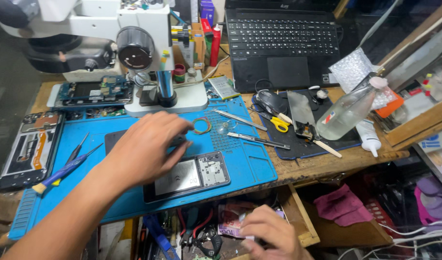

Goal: The person applies adhesive to the internal frame of a disassembled smartphone, then aligns and presses the back cover into place. They inspect the edges and seams, briefly separate the cover to check alignment, and reapply adhesive to the frame before reseating the back cover.

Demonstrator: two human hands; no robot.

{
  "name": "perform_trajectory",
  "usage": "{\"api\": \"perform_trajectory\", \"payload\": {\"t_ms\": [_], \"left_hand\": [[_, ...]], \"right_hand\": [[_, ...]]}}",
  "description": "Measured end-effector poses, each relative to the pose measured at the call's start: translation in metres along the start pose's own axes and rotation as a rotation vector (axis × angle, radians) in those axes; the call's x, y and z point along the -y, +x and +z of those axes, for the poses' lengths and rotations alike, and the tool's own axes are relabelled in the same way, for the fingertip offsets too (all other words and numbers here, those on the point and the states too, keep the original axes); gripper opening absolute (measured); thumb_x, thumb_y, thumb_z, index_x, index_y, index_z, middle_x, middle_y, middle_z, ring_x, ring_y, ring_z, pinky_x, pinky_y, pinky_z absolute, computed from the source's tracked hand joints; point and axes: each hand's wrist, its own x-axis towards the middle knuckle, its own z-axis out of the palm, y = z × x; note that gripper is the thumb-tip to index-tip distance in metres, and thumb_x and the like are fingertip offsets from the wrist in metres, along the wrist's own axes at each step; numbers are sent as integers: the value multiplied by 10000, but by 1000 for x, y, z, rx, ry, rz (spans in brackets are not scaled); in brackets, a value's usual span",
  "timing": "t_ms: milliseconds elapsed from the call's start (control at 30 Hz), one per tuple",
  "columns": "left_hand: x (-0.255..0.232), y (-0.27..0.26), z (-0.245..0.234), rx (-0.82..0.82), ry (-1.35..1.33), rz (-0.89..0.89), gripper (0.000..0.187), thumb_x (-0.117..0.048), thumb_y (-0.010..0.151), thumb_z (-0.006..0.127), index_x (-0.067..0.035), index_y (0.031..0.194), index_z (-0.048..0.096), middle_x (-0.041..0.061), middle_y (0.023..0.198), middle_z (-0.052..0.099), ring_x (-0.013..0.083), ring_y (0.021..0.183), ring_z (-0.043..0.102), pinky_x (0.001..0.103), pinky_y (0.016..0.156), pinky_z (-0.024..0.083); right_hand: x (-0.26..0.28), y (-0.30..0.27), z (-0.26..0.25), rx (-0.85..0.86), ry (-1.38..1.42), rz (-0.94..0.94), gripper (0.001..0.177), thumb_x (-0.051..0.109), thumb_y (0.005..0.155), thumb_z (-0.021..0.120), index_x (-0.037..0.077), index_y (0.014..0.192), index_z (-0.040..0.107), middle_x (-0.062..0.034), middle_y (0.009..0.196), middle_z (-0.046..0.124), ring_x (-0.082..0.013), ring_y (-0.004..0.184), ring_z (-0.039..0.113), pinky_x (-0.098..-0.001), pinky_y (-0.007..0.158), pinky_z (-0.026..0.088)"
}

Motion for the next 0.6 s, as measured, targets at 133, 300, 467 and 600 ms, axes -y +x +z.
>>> {"api": "perform_trajectory", "payload": {"t_ms": [133, 300, 467, 600], "left_hand": [[-19, -39, -20, -65, -9, -30, 287, -159, 806, 753, -41, 1052, 664, 143, 1024, 690, 344, 1001, 642, 434, 870, 498], [-16, -84, -26, -69, 11, -202, 377, -214, 768, 779, -44, 1086, 669, 127, 1072, 705, 320, 1032, 662, 409, 912, 502], [-15, -95, -26, -75, -34, -273, 586, -304, 684, 833, -34, 1172, 652, 149, 1094, 701, 330, 1010, 656, 402, 869, 509], [-21, -88, -26, -36, -42, -160, 686, -366, 728, 837, -27, 1284, 622, 162, 1160, 682, 355, 1083, 630, 437, 931, 488]], "right_hand": [[-9, -7, -59, -496, -514, 187, 191, 34, 867, 576, 22, 1024, 685, -110, 1038, 710, -224, 980, 679, -319, 837, 544], [-48, -2, -161, -622, -1135, 419, 287, 144, 934, 719, 11, 1186, 687, -233, 1208, 660, -398, 1105, 646, -424, 872, 533], [-100, -19, -207, -258, -1213, 805, 539, 364, 937, 779, 50, 1369, 711, -301, 1113, 692, -499, 1056, 619, -553, 918, 497], [-123, -54, -213, -362, -1315, 654, 396, 339, 1035, 683, 22, 1272, 706, -261, 1071, 715, -455, 1016, 677, -508, 896, 533]]}}
